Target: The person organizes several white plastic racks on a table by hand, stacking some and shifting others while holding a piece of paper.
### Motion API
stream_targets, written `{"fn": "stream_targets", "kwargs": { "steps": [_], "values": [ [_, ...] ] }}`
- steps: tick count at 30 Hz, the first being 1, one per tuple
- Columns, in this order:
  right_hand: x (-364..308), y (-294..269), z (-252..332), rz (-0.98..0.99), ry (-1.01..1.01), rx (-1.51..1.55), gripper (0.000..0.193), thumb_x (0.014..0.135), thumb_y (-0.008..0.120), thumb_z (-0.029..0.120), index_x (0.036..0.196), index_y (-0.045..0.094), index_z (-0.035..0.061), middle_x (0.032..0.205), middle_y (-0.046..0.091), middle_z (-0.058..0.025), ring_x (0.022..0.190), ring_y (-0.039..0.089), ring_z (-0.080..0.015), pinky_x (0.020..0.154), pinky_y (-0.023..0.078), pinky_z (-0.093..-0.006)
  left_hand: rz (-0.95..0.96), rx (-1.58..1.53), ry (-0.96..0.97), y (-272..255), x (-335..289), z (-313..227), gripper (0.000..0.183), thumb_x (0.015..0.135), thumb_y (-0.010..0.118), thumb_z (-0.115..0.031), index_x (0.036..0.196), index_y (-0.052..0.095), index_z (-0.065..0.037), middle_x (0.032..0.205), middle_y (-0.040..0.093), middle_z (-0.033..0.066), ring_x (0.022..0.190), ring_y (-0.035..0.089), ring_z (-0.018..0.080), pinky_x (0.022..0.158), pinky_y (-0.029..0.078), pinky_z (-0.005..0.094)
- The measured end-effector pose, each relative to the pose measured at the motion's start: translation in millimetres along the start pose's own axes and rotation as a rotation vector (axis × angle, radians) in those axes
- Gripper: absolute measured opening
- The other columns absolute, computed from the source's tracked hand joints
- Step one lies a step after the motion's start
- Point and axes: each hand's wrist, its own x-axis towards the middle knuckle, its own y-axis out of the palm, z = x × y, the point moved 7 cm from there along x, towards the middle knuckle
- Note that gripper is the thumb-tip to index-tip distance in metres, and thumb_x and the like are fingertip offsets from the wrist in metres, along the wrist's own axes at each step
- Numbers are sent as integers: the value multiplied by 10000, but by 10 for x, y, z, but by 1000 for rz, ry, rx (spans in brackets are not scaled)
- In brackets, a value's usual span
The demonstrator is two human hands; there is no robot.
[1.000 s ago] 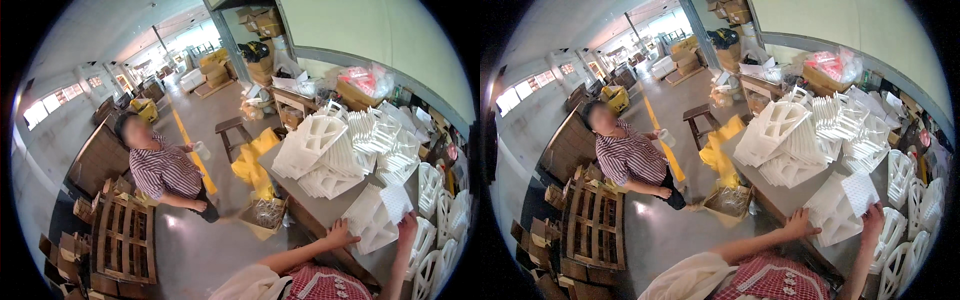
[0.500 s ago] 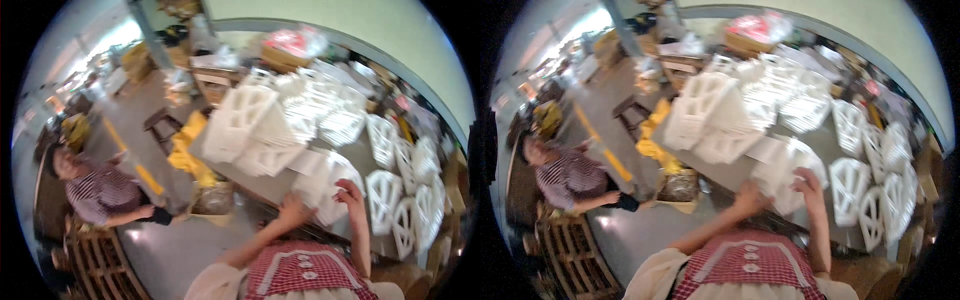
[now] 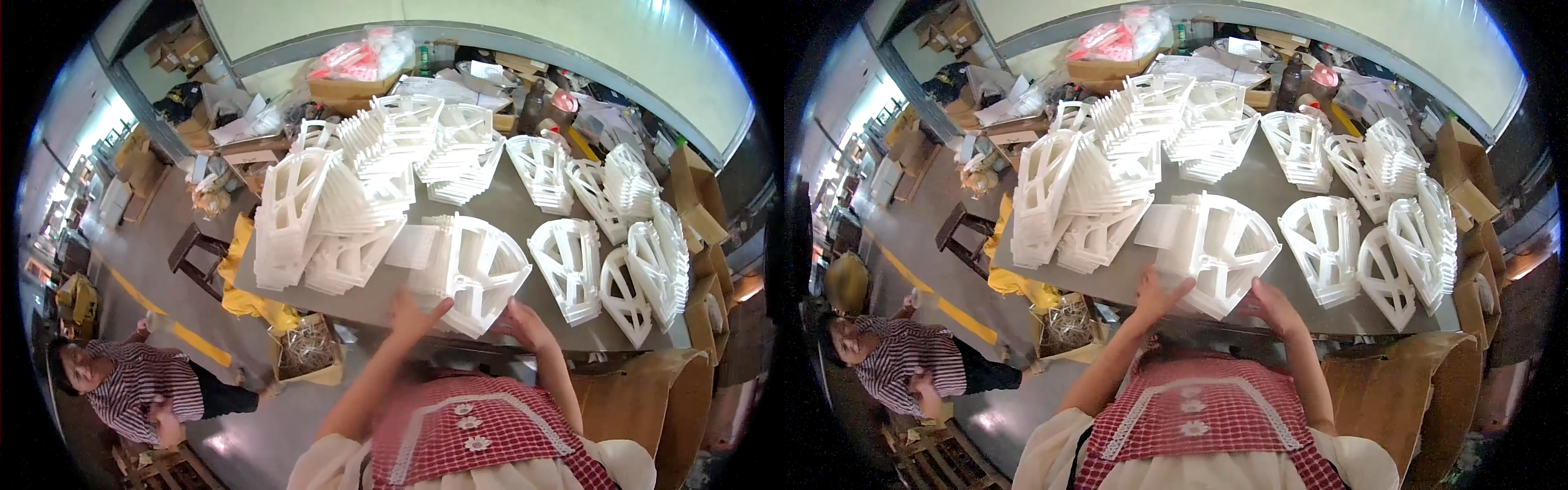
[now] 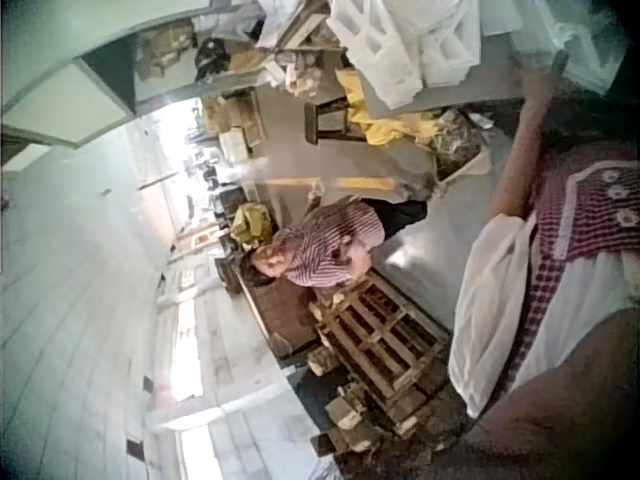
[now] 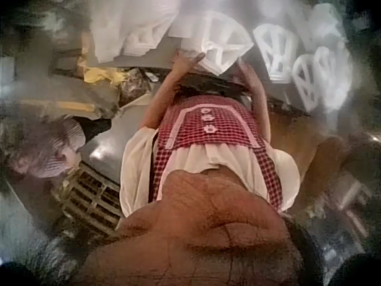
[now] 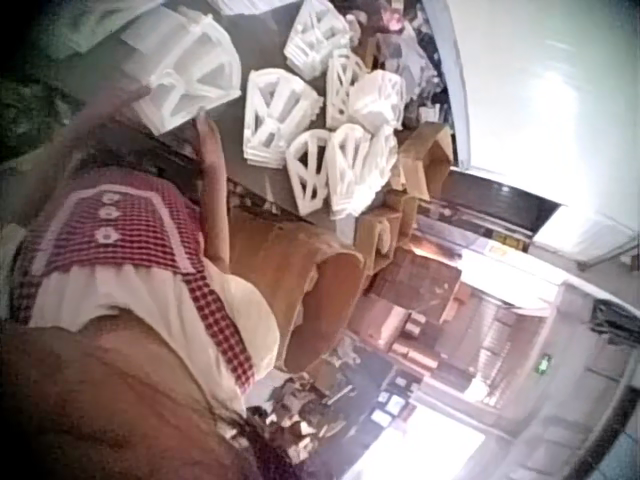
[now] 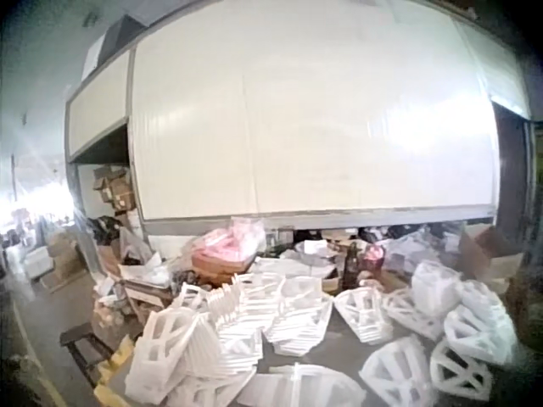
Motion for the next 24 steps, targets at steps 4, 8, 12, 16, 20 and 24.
{"fn": "stream_targets", "kwargs": {
  "steps": [4,8,12,16,20,24],
  "values": [
    [381,245,-83,-62,-60,242,592,971,579,365,1377,426,-38,1316,555,-140,1183,565,-254,986,470,-405,18,51,-26,14,45,71,1273,673,646,-796,1479,169,66,1516,247,282,1409,251,426,1119,216,575],
    [533,151,-312,-50,-97,338,542,969,595,273,1371,425,-47,1326,543,-125,1196,556,-234,1004,466,-370,-29,88,71,-36,-47,-102,1207,692,622,-797,1452,256,66,1452,367,278,1358,350,420,1096,248,576],
    [501,155,-312,-23,-149,426,578,993,543,356,1388,407,-43,1339,533,-127,1218,536,-240,1032,435,-382,48,211,10,-109,26,-91,999,790,579,-718,1424,352,19,1342,502,255,1250,473,437,1057,302,576],
    [393,128,-274,-46,-191,264,660,1007,452,481,1406,380,-40,1365,510,-142,1244,512,-264,1047,412,-408,-183,206,82,-191,208,186,709,906,527,-524,1451,369,-100,1286,546,229,1171,519,447,1000,358,581],
    [261,-254,-444,-285,-263,276,743,988,433,550,1427,341,-42,1394,484,-168,1230,516,-287,1046,402,-426,-287,236,259,-200,227,184,608,928,523,-338,1493,334,-216,1254,553,223,1133,517,452,960,387,589],
    [132,-346,-444,-304,-407,360,638,1004,456,480,1363,414,-46,1318,532,-178,1168,555,-280,986,445,-404,-268,312,375,-184,188,61,646,896,532,-184,1504,313,-209,1221,550,232,1110,504,442,963,389,560]
  ]
}}
